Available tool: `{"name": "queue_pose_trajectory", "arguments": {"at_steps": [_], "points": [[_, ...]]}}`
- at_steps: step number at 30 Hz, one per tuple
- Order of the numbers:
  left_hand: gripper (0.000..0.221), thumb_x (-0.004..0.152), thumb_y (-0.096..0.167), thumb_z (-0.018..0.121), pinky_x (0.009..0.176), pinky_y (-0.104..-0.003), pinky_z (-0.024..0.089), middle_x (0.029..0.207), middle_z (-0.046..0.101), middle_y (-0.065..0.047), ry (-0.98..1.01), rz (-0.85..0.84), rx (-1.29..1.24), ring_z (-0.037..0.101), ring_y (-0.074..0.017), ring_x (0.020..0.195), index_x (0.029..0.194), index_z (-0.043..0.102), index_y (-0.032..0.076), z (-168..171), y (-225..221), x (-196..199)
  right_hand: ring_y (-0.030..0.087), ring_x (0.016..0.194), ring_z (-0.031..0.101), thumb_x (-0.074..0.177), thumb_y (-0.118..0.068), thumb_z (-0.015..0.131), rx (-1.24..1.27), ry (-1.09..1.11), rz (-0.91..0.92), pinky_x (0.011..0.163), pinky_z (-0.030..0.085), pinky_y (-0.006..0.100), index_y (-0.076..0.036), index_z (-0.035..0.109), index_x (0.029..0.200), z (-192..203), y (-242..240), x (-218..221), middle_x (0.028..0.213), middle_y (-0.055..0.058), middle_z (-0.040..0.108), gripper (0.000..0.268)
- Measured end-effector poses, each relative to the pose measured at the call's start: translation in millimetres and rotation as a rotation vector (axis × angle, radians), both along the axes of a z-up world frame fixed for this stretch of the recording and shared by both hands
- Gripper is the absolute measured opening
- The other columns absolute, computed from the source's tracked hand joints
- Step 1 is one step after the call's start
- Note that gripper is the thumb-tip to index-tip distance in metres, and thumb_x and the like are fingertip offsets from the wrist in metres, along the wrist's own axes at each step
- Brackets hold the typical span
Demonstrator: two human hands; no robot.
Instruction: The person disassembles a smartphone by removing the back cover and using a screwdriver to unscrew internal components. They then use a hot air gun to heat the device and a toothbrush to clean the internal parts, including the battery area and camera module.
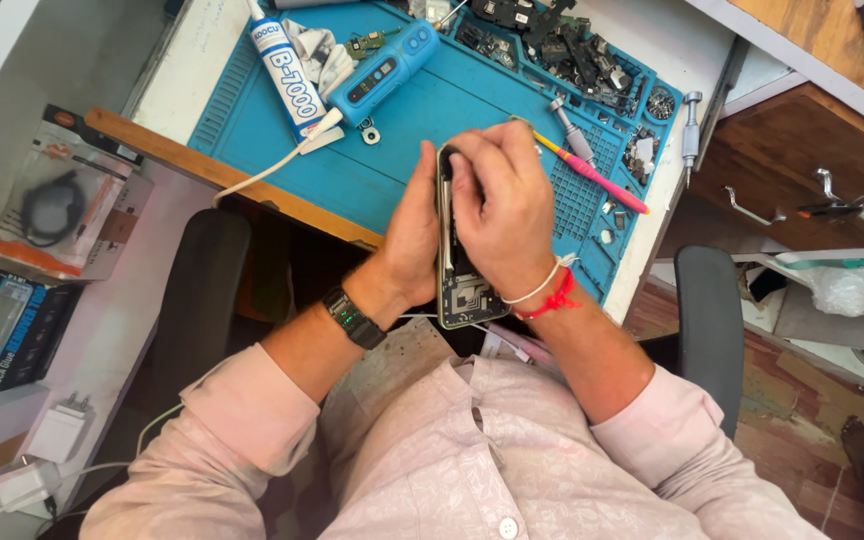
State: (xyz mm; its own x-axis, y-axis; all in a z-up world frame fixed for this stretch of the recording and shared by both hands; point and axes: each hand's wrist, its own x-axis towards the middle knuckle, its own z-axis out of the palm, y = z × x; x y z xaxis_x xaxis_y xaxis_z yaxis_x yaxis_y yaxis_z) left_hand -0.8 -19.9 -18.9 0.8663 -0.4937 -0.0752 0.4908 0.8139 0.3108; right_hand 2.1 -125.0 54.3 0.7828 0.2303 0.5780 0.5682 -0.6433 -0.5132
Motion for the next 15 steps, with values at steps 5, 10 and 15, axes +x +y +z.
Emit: {"name": "queue_pose_trajectory", "arguments": {"at_steps": [5, 10, 15], "points": [[0.057, 0.118, 0.054, 0.024, 0.107, -0.035, 0.052, 0.131, 0.062, -0.009, -0.121, 0.046, -0.083, 0.062, -0.0204, 0.122, 0.148, 0.048, 0.011, 4, 4, -1, 0.034, 0.089, 0.065, 0.093, 0.001, 0.07, -0.123, 0.006, 0.129, 0.075, 0.053, 0.043, -0.002, 0.068, 0.112, 4, -11, -11, 0.102, 0.014, 0.06, 0.02], [0.062, 0.113, 0.056, 0.022, 0.106, -0.034, 0.053, 0.129, 0.063, -0.008, -0.023, 0.008, -0.004, 0.062, -0.0195, 0.12, 0.143, 0.049, 0.009, 8, 3, -1, 0.035, 0.094, 0.067, 0.098, 0.002, 0.069, -0.043, -0.034, 0.032, 0.078, 0.055, 0.042, -0.003, 0.066, 0.115, 1, -5, -9, 0.11, 0.014, 0.062, 0.018], [0.055, 0.118, 0.053, 0.026, 0.107, -0.036, 0.053, 0.131, 0.062, -0.008, -0.115, 0.06, -0.065, 0.062, -0.0206, 0.12, 0.147, 0.048, 0.011, -2, 5, -1, 0.034, 0.082, 0.064, 0.09, 0.002, 0.071, -0.155, 0.023, 0.175, 0.068, 0.049, 0.044, 0.0, 0.069, 0.111, 2, -13, -17, 0.099, 0.015, 0.061, 0.021]]}}
